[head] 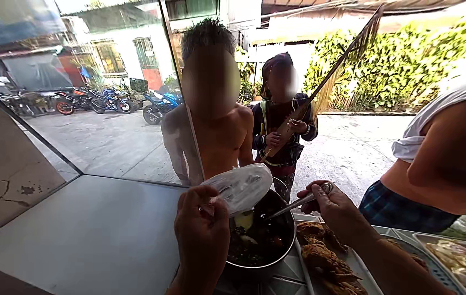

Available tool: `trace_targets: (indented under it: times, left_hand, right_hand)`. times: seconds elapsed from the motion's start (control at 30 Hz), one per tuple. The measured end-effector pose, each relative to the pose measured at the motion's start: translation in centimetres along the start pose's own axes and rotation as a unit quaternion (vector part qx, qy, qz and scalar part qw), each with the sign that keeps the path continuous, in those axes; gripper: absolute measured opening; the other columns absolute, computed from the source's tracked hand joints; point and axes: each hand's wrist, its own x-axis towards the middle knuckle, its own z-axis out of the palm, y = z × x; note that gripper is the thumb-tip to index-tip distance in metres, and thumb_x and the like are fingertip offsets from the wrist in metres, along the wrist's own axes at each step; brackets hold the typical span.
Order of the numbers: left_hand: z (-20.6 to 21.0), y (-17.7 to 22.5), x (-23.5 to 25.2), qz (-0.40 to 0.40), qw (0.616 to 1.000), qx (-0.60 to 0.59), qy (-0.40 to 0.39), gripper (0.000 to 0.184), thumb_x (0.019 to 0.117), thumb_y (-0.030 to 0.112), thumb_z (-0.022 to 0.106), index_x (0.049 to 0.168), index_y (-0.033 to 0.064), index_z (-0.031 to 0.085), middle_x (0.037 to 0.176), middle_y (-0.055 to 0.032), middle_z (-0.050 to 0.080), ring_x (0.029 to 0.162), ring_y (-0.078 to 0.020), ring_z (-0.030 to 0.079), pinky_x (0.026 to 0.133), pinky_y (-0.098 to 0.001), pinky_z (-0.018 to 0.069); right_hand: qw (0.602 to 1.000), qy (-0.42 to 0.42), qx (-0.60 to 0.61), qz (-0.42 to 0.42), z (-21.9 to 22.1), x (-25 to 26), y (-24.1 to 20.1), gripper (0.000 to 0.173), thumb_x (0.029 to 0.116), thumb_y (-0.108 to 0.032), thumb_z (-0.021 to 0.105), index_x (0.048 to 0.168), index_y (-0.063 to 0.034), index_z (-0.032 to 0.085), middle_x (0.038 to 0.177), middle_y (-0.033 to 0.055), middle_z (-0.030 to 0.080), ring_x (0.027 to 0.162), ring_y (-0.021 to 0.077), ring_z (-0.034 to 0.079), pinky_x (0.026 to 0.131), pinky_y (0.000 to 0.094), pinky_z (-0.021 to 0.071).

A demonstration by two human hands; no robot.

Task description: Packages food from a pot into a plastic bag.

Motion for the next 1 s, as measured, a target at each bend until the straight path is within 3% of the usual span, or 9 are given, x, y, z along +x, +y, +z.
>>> trace_targets:
  times: [0.1, 0.2, 0.3, 0.4, 0.6, 0.7, 0.77, 0.9, 1.0]
  left_hand:
    - [0.6, 1.0, 1.0, 0.010, 0.999, 0.038, -0.020, 0.018, 0.0912, 0.011, 0.064, 0.108, 0.0081, 0.067, 0.101, -0.0035, 0.062, 0.073, -0.0052, 0.060, 0.062, -0.0210, 0.0528]
    - [1.2, 1.7, 2.0, 0.018, 0.993, 0.108, -0.046, 0.022, 0.0919, 0.004, 0.067, 0.114, 0.0052, 0.069, 0.115, -0.0110, 0.065, 0.089, -0.0152, 0.066, 0.072, -0.0307, 0.0569]
    - [2.2, 1.6, 3.0, 0.020, 0.988, 0.146, -0.054, 0.029, 0.0853, -0.007, 0.067, 0.113, 0.0014, 0.070, 0.116, -0.0175, 0.067, 0.102, -0.0292, 0.065, 0.084, -0.0456, 0.0549]
    - [3.5, 1.7, 4.1, 0.017, 0.979, 0.189, -0.077, 0.034, 0.0812, -0.013, 0.066, 0.111, 0.0018, 0.072, 0.118, -0.0185, 0.067, 0.114, -0.0351, 0.062, 0.097, -0.0523, 0.0492]
    - [5.6, 1.1, 6.4, -0.026, 0.891, 0.364, -0.271, 0.036, 0.0973, -0.002, 0.057, 0.133, -0.0018, 0.063, 0.136, -0.0214, 0.061, 0.132, -0.0386, 0.053, 0.112, -0.0494, 0.0405]
    - [6.1, -0.2, 6.9, -0.061, 0.822, 0.417, -0.384, 0.054, 0.0923, 0.001, 0.065, 0.145, -0.0034, 0.052, 0.148, -0.0224, 0.050, 0.139, -0.0404, 0.046, 0.115, -0.0512, 0.0378]
    - [6.3, -1.3, 6.9, -0.049, 0.816, 0.422, -0.391, 0.059, 0.0885, -0.004, 0.068, 0.145, -0.0035, 0.051, 0.150, -0.0213, 0.048, 0.139, -0.0402, 0.045, 0.115, -0.0500, 0.0382]
    - [6.1, -3.3, 6.6, 0.004, 0.843, 0.397, -0.362, 0.040, 0.0947, -0.007, 0.059, 0.135, -0.0026, 0.062, 0.137, -0.0219, 0.060, 0.127, -0.0388, 0.058, 0.108, -0.0488, 0.0472]
    - [6.0, -2.6, 6.5, -0.009, 0.826, 0.388, -0.410, 0.040, 0.0954, -0.005, 0.059, 0.135, -0.0004, 0.063, 0.137, -0.0214, 0.059, 0.128, -0.0361, 0.058, 0.109, -0.0469, 0.0469]
  right_hand:
    - [0.997, -0.049, 0.005, -0.053, 0.6, 0.0, 0.5, 0.025, 0.1126, -0.014, 0.033, 0.120, -0.0031, 0.054, 0.099, 0.0053, 0.073, 0.074, 0.0102, 0.070, 0.073, 0.0282, 0.0595]
    - [0.999, -0.020, 0.028, -0.018, 1.7, 0.1, 0.8, 0.027, 0.1133, -0.015, 0.031, 0.120, 0.0001, 0.052, 0.092, 0.0071, 0.072, 0.068, 0.0109, 0.068, 0.069, 0.0287, 0.0581]
    - [0.998, 0.002, 0.057, 0.008, 1.6, -0.2, 0.1, 0.027, 0.1137, -0.016, 0.030, 0.120, 0.0007, 0.051, 0.089, 0.0075, 0.072, 0.065, 0.0115, 0.068, 0.067, 0.0292, 0.0581]
    - [0.998, 0.020, 0.055, -0.010, 1.1, -0.5, -1.1, 0.027, 0.1135, -0.015, 0.030, 0.119, 0.0001, 0.052, 0.088, 0.0065, 0.072, 0.064, 0.0107, 0.067, 0.066, 0.0282, 0.0578]
    - [0.999, 0.044, 0.003, -0.010, -0.1, -1.2, -3.8, 0.029, 0.1138, -0.015, 0.031, 0.121, 0.0021, 0.053, 0.086, 0.0080, 0.071, 0.063, 0.0117, 0.065, 0.064, 0.0303, 0.0557]
    - [0.999, 0.045, -0.010, -0.004, -1.2, -1.5, -5.1, 0.030, 0.1141, -0.016, 0.030, 0.121, 0.0022, 0.052, 0.087, 0.0081, 0.069, 0.061, 0.0110, 0.064, 0.063, 0.0293, 0.0548]
    - [0.998, 0.051, -0.017, -0.012, -2.2, -1.5, -6.2, 0.031, 0.1142, -0.017, 0.031, 0.121, 0.0019, 0.054, 0.087, 0.0084, 0.069, 0.061, 0.0110, 0.063, 0.062, 0.0293, 0.0541]
    - [0.998, 0.051, 0.000, -0.025, -4.2, -0.7, -8.5, 0.032, 0.1143, -0.020, 0.030, 0.121, 0.0002, 0.054, 0.086, 0.0080, 0.069, 0.060, 0.0111, 0.063, 0.061, 0.0289, 0.0542]
    - [0.998, 0.049, 0.019, -0.039, -4.8, 0.1, -10.2, 0.030, 0.1135, -0.019, 0.032, 0.119, -0.0006, 0.054, 0.081, 0.0059, 0.070, 0.056, 0.0091, 0.063, 0.057, 0.0262, 0.0545]
